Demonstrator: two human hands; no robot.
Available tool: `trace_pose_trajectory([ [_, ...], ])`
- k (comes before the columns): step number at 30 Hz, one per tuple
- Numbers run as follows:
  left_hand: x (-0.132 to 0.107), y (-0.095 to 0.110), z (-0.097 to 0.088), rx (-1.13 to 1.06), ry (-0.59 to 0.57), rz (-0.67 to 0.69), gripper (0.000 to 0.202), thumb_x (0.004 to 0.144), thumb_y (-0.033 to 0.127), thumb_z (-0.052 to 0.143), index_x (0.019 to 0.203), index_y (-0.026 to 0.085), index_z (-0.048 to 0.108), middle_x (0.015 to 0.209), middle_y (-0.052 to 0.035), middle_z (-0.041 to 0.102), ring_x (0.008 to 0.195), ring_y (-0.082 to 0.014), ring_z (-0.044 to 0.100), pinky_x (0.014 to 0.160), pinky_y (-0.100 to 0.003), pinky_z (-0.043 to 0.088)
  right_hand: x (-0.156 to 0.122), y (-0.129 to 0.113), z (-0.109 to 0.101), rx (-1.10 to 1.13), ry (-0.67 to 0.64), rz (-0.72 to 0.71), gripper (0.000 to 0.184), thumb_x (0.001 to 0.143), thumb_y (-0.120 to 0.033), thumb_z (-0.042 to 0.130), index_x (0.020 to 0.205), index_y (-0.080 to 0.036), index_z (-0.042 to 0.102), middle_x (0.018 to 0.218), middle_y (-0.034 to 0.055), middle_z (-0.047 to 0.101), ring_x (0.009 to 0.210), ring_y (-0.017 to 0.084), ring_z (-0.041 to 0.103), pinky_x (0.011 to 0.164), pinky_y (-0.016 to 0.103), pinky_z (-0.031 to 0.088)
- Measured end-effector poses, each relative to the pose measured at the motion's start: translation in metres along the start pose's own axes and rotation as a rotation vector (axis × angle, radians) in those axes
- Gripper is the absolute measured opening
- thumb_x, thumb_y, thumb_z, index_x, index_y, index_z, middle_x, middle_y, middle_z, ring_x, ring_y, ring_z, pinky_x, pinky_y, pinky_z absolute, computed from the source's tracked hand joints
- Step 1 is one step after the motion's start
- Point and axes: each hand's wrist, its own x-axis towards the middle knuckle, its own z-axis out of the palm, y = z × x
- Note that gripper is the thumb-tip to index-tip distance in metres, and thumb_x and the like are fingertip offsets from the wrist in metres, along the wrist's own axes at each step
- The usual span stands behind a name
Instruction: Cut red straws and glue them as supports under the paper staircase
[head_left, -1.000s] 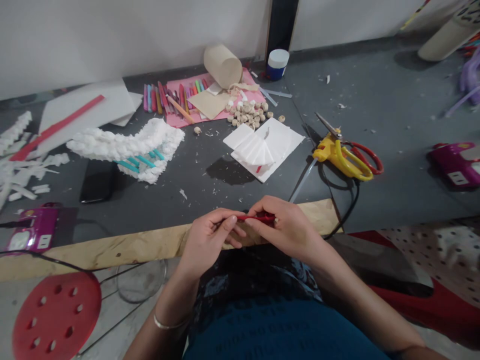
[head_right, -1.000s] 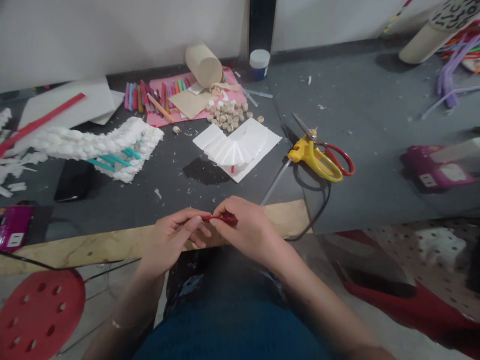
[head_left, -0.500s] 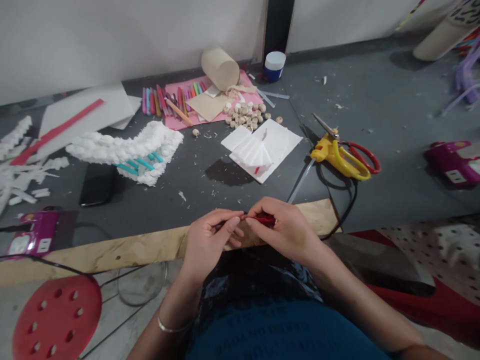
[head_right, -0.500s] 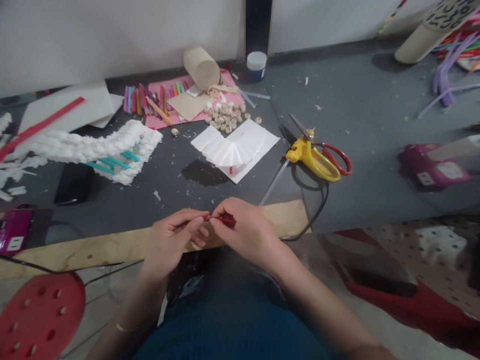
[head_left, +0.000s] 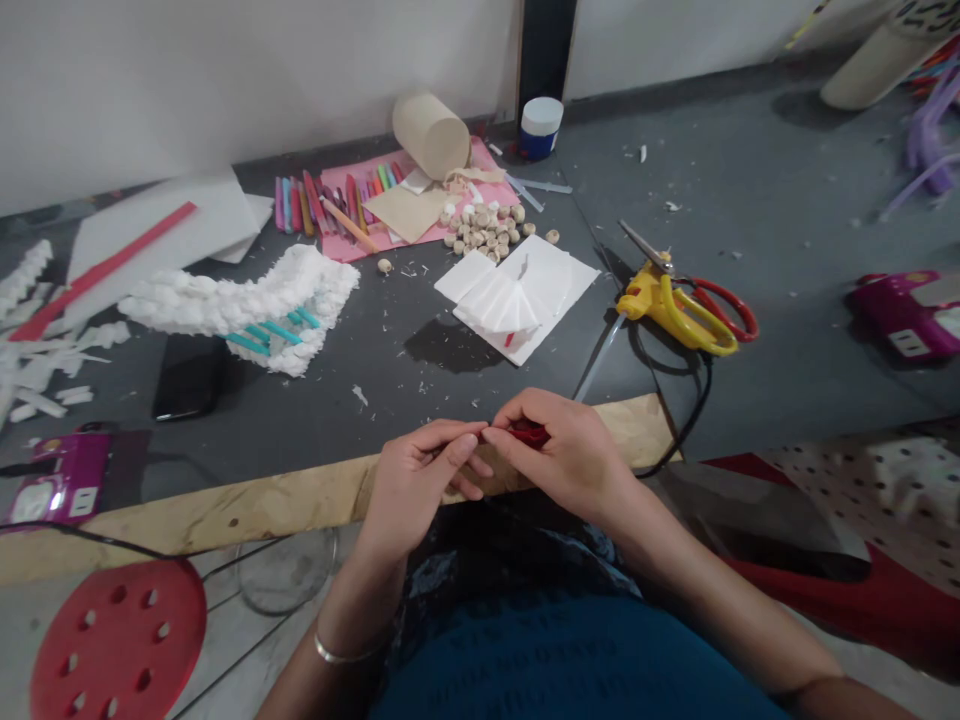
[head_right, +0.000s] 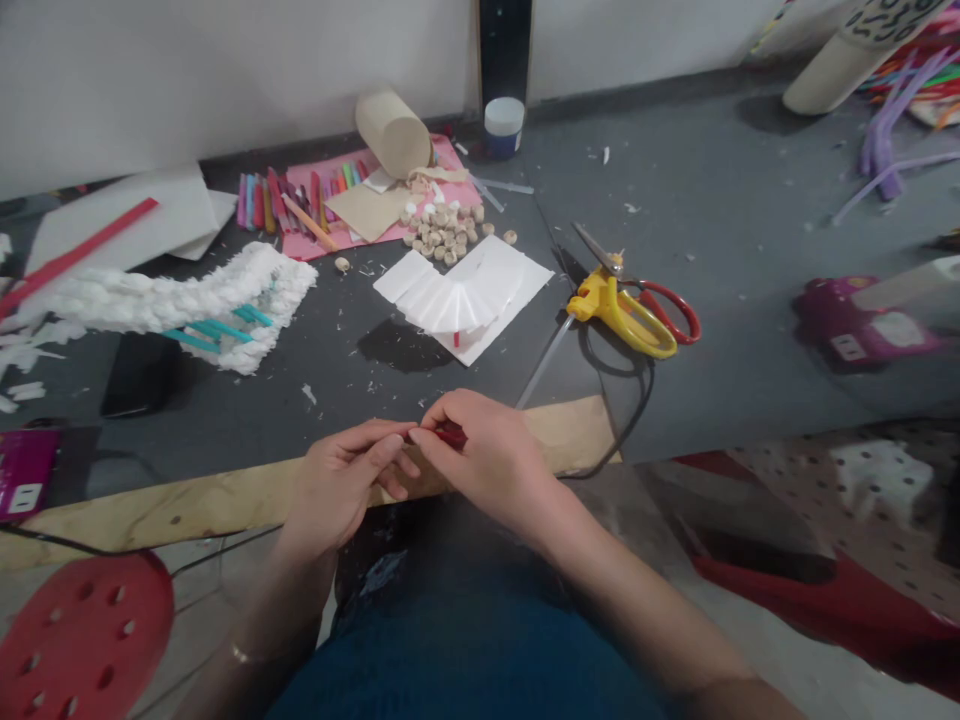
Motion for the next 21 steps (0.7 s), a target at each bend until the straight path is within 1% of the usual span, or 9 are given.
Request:
trace_pose_trajectory([
  [5, 0.001, -0.001, 0.001, 0.01, 0.023, 0.012, 0.013, 0.079, 0.031, 0.072, 0.087, 0.021, 0.077, 0.069, 0.0005, 0.068, 0.046, -0.006, 0.06, 0.045, -0.016, 0.054, 0.001, -0.001, 0.001, -0.02, 0.006, -0.043, 0.016, 0.087, -0.03, 0.057, 0.075, -0.02, 0.061, 0.073, -0.0006, 0.063, 0.066, 0.011, 0.056, 0.06, 0.025, 0.04],
  [9, -0.001, 0.005, 0.004, 0.048, 0.048, 0.026, 0.013, 0.08, 0.029, 0.07, 0.086, 0.019, 0.076, 0.068, 0.0007, 0.067, 0.045, -0.0061, 0.059, 0.044, -0.017, 0.054, 0.001, -0.002, 0.001, -0.023, -0.012, -0.042, 0.015, 0.087, -0.03, 0.058, 0.075, -0.02, 0.061, 0.074, -0.0003, 0.063, 0.067, 0.012, 0.056, 0.061, 0.025, 0.04],
  [15, -0.004, 0.01, 0.005, 0.117, 0.091, 0.041, 0.013, 0.078, 0.029, 0.071, 0.083, 0.017, 0.075, 0.069, 0.0, 0.068, 0.046, -0.0071, 0.059, 0.044, -0.018, 0.054, -0.002, -0.002, -0.001, 0.044, -0.098, -0.044, 0.008, 0.087, -0.024, 0.056, 0.083, -0.021, 0.062, 0.081, -0.0007, 0.063, 0.071, 0.011, 0.056, 0.064, 0.024, 0.041],
  [18, -0.005, 0.012, 0.006, 0.144, 0.093, 0.055, 0.013, 0.079, 0.029, 0.07, 0.084, 0.017, 0.075, 0.069, 0.0, 0.067, 0.047, -0.0076, 0.06, 0.045, -0.019, 0.054, -0.002, -0.001, -0.001, 0.04, -0.108, -0.05, 0.009, 0.087, -0.022, 0.054, 0.084, -0.021, 0.062, 0.081, -0.0008, 0.062, 0.071, 0.011, 0.055, 0.063, 0.024, 0.041],
  [21, -0.006, 0.015, 0.008, 0.163, 0.115, 0.082, 0.013, 0.078, 0.029, 0.07, 0.082, 0.017, 0.075, 0.074, -0.0014, 0.069, 0.051, -0.0082, 0.061, 0.046, -0.018, 0.055, -0.001, -0.002, -0.001, 0.03, -0.103, -0.04, 0.008, 0.086, -0.022, 0.053, 0.084, -0.021, 0.061, 0.08, -0.0007, 0.062, 0.07, 0.011, 0.055, 0.063, 0.024, 0.04],
])
